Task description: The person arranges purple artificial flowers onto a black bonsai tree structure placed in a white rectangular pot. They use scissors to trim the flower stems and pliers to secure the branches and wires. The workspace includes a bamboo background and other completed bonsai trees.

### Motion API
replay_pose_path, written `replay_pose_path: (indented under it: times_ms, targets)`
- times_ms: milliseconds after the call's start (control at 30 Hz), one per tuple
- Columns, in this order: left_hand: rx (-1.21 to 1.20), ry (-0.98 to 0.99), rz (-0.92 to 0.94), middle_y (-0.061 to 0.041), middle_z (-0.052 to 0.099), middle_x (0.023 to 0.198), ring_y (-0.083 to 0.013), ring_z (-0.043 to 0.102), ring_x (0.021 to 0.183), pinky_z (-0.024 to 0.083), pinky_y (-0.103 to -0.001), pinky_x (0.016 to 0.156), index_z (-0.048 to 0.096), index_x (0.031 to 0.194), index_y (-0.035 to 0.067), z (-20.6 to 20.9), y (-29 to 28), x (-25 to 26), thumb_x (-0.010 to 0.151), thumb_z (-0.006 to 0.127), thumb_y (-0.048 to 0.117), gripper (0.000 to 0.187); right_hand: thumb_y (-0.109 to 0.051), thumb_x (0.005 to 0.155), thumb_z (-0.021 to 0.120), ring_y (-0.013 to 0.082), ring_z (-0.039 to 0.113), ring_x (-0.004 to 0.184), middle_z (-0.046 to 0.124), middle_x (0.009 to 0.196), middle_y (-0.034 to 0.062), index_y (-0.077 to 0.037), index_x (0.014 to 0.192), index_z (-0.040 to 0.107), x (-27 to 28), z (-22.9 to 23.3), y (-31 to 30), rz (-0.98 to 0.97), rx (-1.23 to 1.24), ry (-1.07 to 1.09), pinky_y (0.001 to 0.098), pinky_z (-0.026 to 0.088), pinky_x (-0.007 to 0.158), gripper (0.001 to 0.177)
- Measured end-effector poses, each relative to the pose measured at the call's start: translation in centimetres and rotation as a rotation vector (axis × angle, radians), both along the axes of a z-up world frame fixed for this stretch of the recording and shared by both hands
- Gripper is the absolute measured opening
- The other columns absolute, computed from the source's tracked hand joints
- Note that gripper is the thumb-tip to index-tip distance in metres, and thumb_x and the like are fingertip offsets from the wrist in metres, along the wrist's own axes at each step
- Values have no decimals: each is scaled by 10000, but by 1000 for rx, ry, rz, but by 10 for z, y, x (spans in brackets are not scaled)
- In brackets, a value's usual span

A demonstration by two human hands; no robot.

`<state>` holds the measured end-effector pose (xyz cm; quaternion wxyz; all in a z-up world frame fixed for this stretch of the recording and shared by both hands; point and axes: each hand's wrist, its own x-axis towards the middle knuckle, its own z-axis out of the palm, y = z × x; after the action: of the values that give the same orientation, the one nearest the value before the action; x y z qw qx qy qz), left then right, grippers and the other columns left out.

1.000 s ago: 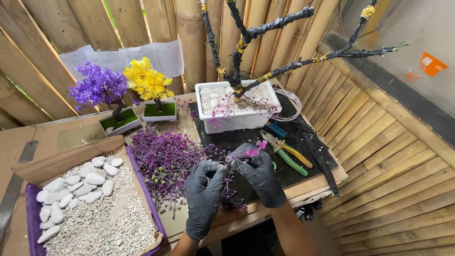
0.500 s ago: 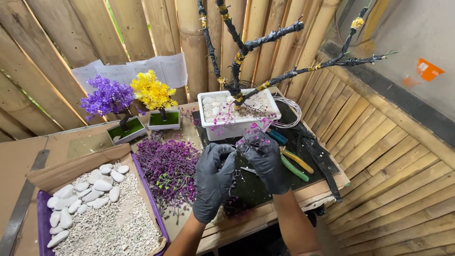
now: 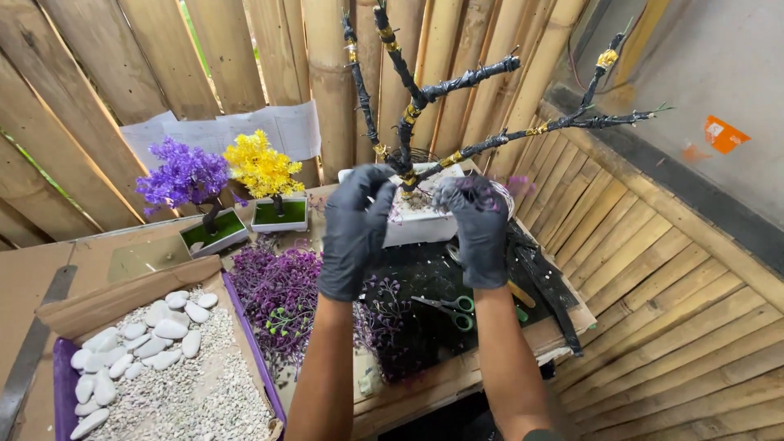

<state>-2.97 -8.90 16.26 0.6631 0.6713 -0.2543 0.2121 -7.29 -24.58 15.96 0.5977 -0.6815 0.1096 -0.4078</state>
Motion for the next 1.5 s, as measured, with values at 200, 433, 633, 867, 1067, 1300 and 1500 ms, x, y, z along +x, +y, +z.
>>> replay_pose_path:
  times_ms: [200,433,633,867,1067,1300,1500]
  targets:
    - [-269,191,85,-36,696,885,-122,616,873,555,-319,841,712,998,108,-13,0,64,924,719,75,82,-276,784,916,132,769,853,794,808,10,-179,833,781,52,-12,-33,-62,-10,125,246,522,926,173]
    - [-44,294,20,-66,732,952,-173,663,942,535,-371,910,682,1062,127,-21,-16,75,914,782,217,200,-317,748,865,425,723,1007,808,893,162,-11,885,796,49,22,-7,-194,-205,266,473,508,1092,342]
    - [337,364,-34,-9,786,1010,-245,730,1067,524,-409,963,718,1054,231,-38,-33,91,921,753,321,164,-438,649,986,242,780,841,788,759,5,-206,808,823,92,-47,-32,-431,-302,179,337,604,846,325]
    - [446,359,-19,-23,793,1018,-282,726,1073,521,-423,977,741,1085,252,-56,-21,102,879,790,312,221,-49,889,751,260,700,1051,697,729,228,209,874,679,34,2,-3,-187,-389,191,222,414,1138,268]
    - [467,255,-35,-25,782,1059,-291,710,1085,496,-419,1017,769,1108,240,-71,-27,115,850,830,341,283,-97,803,922,125,768,876,777,807,24,-112,841,787,61,-67,-92,53,-145,157,273,575,899,141]
    - [639,101,24,-62,733,1191,-332,631,1190,475,-446,1068,773,1157,217,-103,-45,138,832,815,383,368,-275,843,801,106,677,946,733,809,-33,-150,946,768,70,-71,-111,93,-107,493,223,476,984,165]
    - [638,106,25,-35,708,1228,-299,587,1249,460,-447,1087,769,1175,225,-117,-52,145,837,795,355,363,-248,737,886,115,734,829,768,778,-31,-201,845,813,80,-78,-89,-78,-23,268,268,545,851,139]
